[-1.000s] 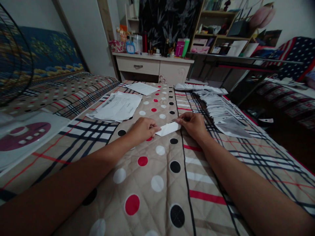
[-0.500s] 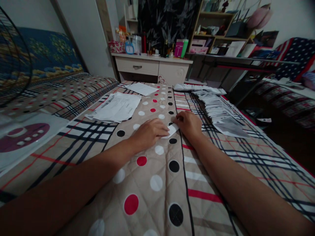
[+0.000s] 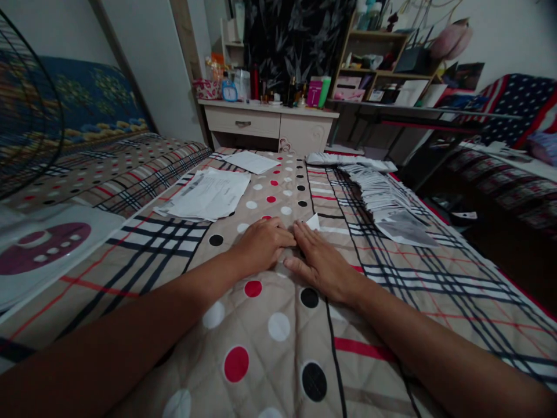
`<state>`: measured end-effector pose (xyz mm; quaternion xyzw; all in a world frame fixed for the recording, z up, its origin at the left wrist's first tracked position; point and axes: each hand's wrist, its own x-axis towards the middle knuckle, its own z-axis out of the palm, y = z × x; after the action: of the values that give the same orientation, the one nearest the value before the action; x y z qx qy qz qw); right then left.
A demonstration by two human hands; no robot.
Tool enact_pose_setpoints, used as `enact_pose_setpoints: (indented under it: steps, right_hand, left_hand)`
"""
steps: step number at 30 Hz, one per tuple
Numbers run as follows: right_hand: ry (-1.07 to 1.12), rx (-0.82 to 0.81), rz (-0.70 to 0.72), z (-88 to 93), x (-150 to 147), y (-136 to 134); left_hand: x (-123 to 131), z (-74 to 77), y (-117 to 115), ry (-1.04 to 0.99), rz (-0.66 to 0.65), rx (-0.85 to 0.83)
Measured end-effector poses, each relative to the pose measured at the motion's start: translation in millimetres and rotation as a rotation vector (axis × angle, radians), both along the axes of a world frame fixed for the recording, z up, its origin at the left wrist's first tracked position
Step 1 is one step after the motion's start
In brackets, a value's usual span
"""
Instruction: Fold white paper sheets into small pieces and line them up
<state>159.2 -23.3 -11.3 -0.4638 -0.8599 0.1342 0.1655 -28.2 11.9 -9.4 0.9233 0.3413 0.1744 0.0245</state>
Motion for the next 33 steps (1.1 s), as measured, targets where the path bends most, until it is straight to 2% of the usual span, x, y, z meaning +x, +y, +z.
enact_pose_setpoints:
  steps: [4, 6, 9, 12, 15, 20, 25, 30, 33]
  right_hand:
    - [-0.142, -0.007, -0.09, -6.5, 28, 37]
    - [-0.207, 0.011, -0.115, -6.5, 31, 42]
    - [-0.282, 0.074, -0.103, -5.1, 23, 24]
    - [-0.3, 0.13, 0.006, -3.2, 17, -2]
    - [-0.322, 0.14, 0.039, -0.7, 19, -8]
    - [-0.372, 0.123, -0.069, 1.9, 22, 12]
    - [-0.304, 0.091, -0.135, 0.6, 26, 31]
    - [-0.229, 0.145, -0.284, -6.6, 25, 58]
    - [-0.149, 0.203, -0.343, -10.0, 23, 69]
  left_hand:
    - [1, -3.9, 0, -0.045, 0.03, 0.001]
    - [1, -4.4, 0, -0.044, 0.039, 0.002]
    - [1, -5.8, 2, -0.05, 0.054, 0.008]
    - [0, -7.0, 2, -0.037, 0.04, 0.028]
    - [2, -4.2, -4, 0.018, 0.017, 0.06]
    - [13, 12.2, -23, 0.219, -0.01, 0.099]
    - [19, 28.0, -33, 0.332, 0.073, 0.094]
    - [24, 29.5, -42, 0.343, 0.107, 0.139]
    - [26, 28.9, -45, 0.314, 0.179, 0.146]
